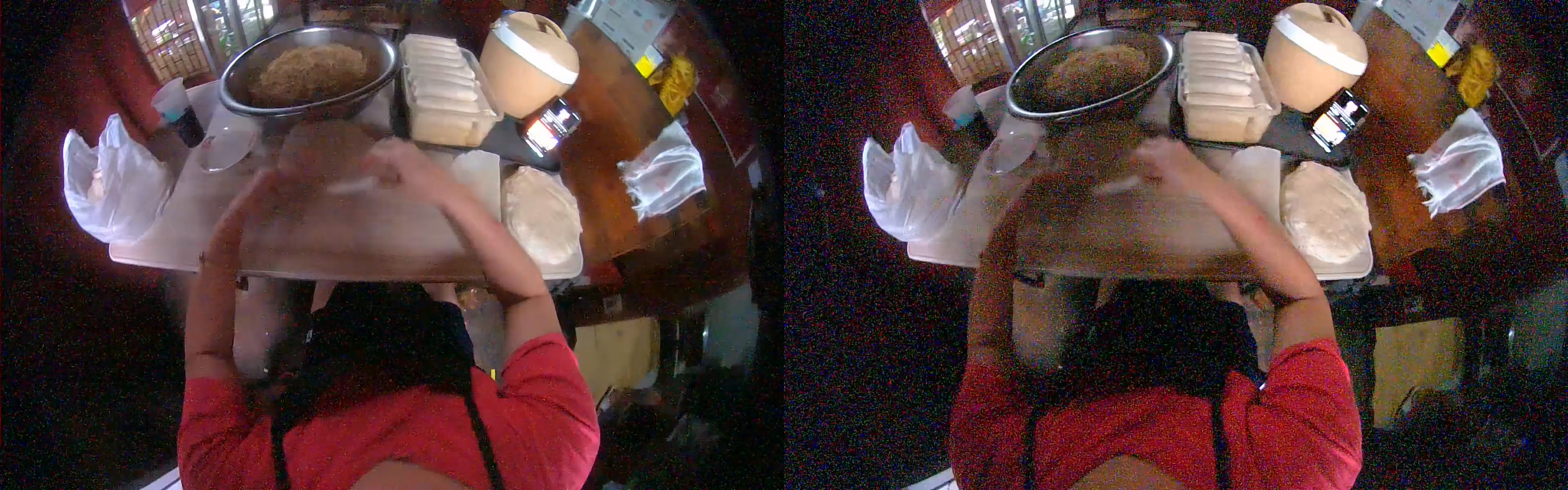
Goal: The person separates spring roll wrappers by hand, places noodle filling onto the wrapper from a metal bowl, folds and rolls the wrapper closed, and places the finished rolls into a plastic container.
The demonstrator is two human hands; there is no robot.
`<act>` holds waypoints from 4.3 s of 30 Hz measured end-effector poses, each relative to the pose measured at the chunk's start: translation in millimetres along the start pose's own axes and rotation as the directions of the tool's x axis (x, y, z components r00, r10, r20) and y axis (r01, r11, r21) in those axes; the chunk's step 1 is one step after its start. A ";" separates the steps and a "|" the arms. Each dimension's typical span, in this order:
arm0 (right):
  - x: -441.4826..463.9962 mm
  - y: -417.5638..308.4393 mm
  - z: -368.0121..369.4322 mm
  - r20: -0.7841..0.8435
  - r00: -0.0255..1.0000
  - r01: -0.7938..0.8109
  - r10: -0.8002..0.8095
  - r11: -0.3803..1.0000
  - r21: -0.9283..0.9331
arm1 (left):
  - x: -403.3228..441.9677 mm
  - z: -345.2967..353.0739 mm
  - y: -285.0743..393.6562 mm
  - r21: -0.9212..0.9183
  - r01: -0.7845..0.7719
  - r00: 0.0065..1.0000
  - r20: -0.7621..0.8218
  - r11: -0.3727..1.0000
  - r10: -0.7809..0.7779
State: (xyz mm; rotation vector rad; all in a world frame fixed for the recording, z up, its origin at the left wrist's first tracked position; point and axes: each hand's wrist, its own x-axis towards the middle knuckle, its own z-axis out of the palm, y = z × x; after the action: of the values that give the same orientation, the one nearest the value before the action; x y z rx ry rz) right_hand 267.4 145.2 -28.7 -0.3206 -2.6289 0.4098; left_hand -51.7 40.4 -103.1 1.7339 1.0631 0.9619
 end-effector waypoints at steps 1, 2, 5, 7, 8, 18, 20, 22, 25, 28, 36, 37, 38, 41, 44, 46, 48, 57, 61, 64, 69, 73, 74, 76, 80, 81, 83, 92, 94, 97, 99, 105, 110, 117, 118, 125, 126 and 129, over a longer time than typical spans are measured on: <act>-15.1 -3.1 2.4 -0.004 1.000 -0.010 0.010 1.000 -0.005 | -10.5 6.5 -9.7 0.008 0.018 0.998 0.068 1.000 -0.019; -35.4 -9.6 3.2 -0.035 0.997 -0.065 0.063 0.995 -0.072 | -18.4 19.6 16.3 0.006 0.014 0.997 0.077 1.000 -0.015; -76.4 -16.5 -9.1 -0.147 0.923 -0.382 0.355 0.892 -0.243 | -34.2 44.6 88.4 0.514 0.151 0.978 0.049 0.844 -0.205; -95.4 -11.5 -18.4 -0.248 0.793 -0.609 0.556 0.726 -0.320 | -40.6 41.4 76.4 0.224 0.185 0.982 -0.074 0.957 -0.173; -104.8 -5.0 -20.0 -0.273 0.747 -0.664 0.606 0.659 -0.353 | -37.9 42.8 75.4 0.220 0.185 0.982 -0.072 0.958 -0.174; -119.6 15.1 -3.9 -0.434 0.537 -0.679 0.723 0.676 0.285 | 7.4 81.4 95.1 0.351 0.055 0.996 0.043 0.935 -0.075; -128.2 26.8 -6.9 -0.469 0.622 -0.707 0.627 0.707 0.008 | 7.0 85.8 83.9 0.362 0.057 0.994 0.070 0.930 -0.088; -123.5 18.0 -14.8 -0.473 0.702 -0.690 0.532 0.673 -0.267 | 6.3 88.0 76.6 0.185 0.078 0.995 0.052 0.980 -0.089; -101.5 -12.1 -36.8 -0.287 0.658 -0.734 0.696 0.678 -0.038 | 13.2 89.6 74.8 0.139 0.135 0.990 0.019 0.981 -0.139; -83.6 -28.5 -48.0 -0.229 0.732 -0.492 0.642 0.730 0.474 | 23.7 113.7 83.3 -0.097 0.052 0.986 -0.155 0.994 -0.067; -105.5 46.8 36.0 -0.642 0.506 -0.362 0.576 0.817 0.448 | 28.2 117.8 112.1 -0.600 0.153 0.911 -0.223 0.785 -0.348; -103.1 26.4 45.7 -0.607 0.506 -0.251 0.612 0.778 0.576 | 25.3 112.6 101.1 -0.587 0.126 0.939 -0.189 0.800 -0.286; -100.4 8.6 52.0 -0.569 0.510 -0.135 0.645 0.713 0.688 | 19.3 107.9 95.2 -0.587 0.128 0.938 -0.190 0.799 -0.289; -86.4 -11.3 27.6 -0.244 0.712 -0.220 0.658 0.540 0.812 | 1.5 100.6 107.8 -0.371 0.144 0.941 -0.234 0.917 -0.242; -63.9 -33.2 1.6 0.111 0.811 -0.397 0.574 0.401 0.825 | -13.3 88.9 154.6 -0.205 0.398 0.865 -0.242 0.894 -0.440; -43.8 -43.2 -16.5 0.152 0.837 -0.341 0.526 0.284 0.896 | -10.4 75.3 140.5 -0.363 0.245 0.862 -0.342 0.899 -0.374; -16.6 -45.8 -29.3 0.005 0.818 -0.234 0.575 0.325 0.916 | -6.2 60.3 144.2 -0.287 0.114 0.865 -0.443 0.951 -0.237; -8.7 -54.2 -17.6 -0.269 0.922 -0.155 0.279 0.902 0.404 | -32.2 34.3 117.0 0.462 -0.039 0.837 -0.469 0.886 0.281; -52.6 -32.7 35.0 -0.061 0.972 -0.215 0.227 0.964 0.159 | -54.7 65.2 81.5 0.519 0.110 0.897 -0.419 0.848 0.140; -69.3 -38.1 40.0 0.018 0.966 -0.259 0.260 0.951 0.166 | -61.1 73.8 70.1 0.630 -0.049 0.938 -0.236 0.775 0.252; -54.6 -58.7 3.0 0.090 0.980 -0.181 0.177 0.983 0.041 | -61.9 70.5 87.8 0.560 -0.106 0.967 -0.134 0.822 0.216; -6.7 -37.9 -27.9 0.014 0.994 -0.109 0.109 0.968 0.226 | -38.6 44.7 117.4 0.334 0.213 0.948 -0.298 0.918 -0.112; 16.3 -29.6 -34.7 -0.042 0.995 -0.079 0.088 0.982 0.171 | -24.7 38.4 116.2 0.336 0.213 0.946 -0.306 0.917 -0.107; 71.6 -13.1 -38.2 -0.184 0.970 -0.114 0.157 0.968 0.223 | 11.2 26.4 105.0 0.453 0.142 0.874 -0.474 0.880 0.104; 182.0 54.0 -12.7 0.065 0.958 -0.286 0.278 0.937 0.202 | 59.5 10.8 36.9 0.663 0.189 0.794 -0.537 0.725 0.284; 199.2 65.0 -2.7 0.061 0.963 -0.269 0.262 0.944 0.193 | 57.2 10.2 29.8 0.719 0.129 0.796 -0.486 0.682 0.362; 228.3 84.1 22.6 0.355 0.935 -0.027 0.020 1.000 0.015 | 46.0 10.3 26.6 0.775 0.083 0.782 -0.440 0.627 0.441; 253.9 123.5 42.1 0.823 0.448 0.029 0.349 0.915 -0.403 | 46.6 10.8 35.2 0.714 0.003 0.740 -0.472 0.700 0.479; 253.9 96.3 11.5 0.781 0.401 0.150 0.478 0.807 -0.571 | 48.1 14.9 27.6 0.733 0.050 0.788 -0.447 0.679 0.424; 238.2 125.8 13.3 0.647 0.540 -0.061 0.538 0.792 -0.608 | 52.9 16.8 22.4 0.689 0.022 0.806 -0.441 0.724 0.395; 228.6 137.6 19.7 0.605 0.556 -0.257 0.570 0.810 -0.526 | 51.5 15.5 25.3 0.709 0.028 0.802 -0.437 0.705 0.408; 246.4 120.2 8.0 0.758 0.451 -0.257 0.472 0.881 -0.396 | 49.9 11.3 27.2 0.754 0.080 0.802 -0.437 0.653 0.407; 234.0 157.5 35.3 0.745 0.563 -0.005 0.358 0.903 -0.430 | 54.4 11.1 16.3 0.763 0.018 0.762 -0.429 0.646 0.485; 235.7 110.9 15.3 0.700 0.584 -0.160 0.411 0.904 -0.397 | 50.6 13.5 24.1 0.756 0.080 0.802 -0.436 0.650 0.409; 232.9 124.1 20.3 0.698 0.585 -0.161 0.413 0.903 -0.399 | 50.2 12.9 25.4 0.750 0.118 0.827 -0.437 0.651 0.354; 230.0 122.3 19.8 0.697 0.629 -0.091 0.344 0.923 -0.374 | 52.5 14.0 19.3 0.740 0.101 0.800 -0.458 0.664 0.389; 225.4 132.8 25.3 0.695 0.630 -0.093 0.346 0.922 -0.375 | 54.7 13.0 13.8 0.749 0.086 0.799 -0.446 0.657 0.404; 229.7 126.6 18.9 0.677 0.667 -0.058 0.310 0.928 -0.368 | 53.5 9.9 19.3 0.755 0.087 0.809 -0.434 0.650 0.396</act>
State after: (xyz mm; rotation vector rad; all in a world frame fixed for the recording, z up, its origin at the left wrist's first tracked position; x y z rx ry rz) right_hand 78.6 325.1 4.9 -0.6544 -3.4893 0.1844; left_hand -19.7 82.2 -79.4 2.3026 1.9419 1.3244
